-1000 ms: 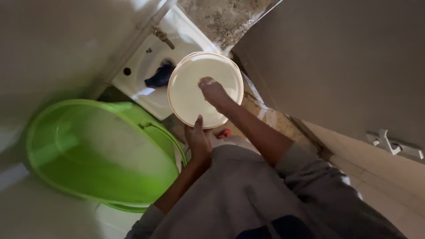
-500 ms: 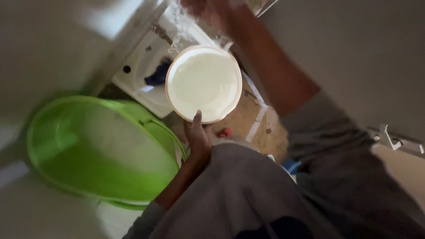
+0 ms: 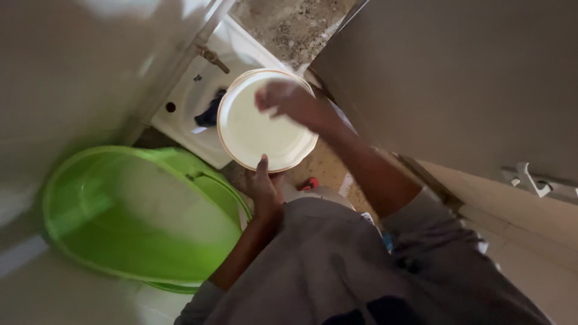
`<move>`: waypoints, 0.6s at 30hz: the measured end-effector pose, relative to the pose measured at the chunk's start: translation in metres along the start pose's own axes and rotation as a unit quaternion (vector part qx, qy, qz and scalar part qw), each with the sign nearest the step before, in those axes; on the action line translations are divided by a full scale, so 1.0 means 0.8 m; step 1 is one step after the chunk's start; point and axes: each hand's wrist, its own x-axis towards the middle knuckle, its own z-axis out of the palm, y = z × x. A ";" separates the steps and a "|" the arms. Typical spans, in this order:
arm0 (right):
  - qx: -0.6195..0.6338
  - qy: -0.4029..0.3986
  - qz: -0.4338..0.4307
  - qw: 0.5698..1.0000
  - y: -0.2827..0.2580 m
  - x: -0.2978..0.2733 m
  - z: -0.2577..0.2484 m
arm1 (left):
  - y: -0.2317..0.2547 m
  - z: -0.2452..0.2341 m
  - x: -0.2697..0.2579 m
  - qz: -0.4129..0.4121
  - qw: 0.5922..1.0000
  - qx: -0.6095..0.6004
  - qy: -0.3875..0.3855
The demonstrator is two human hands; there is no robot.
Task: The person rinses a white container, moves a green bucket, and then uses a cloth to scrub the bowl and faucet of a small wall-mounted sink.
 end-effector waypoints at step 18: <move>0.492 -0.187 0.068 0.847 0.145 0.104 0.036 | -0.003 -0.007 0.003 -0.021 0.999 0.037 -0.008</move>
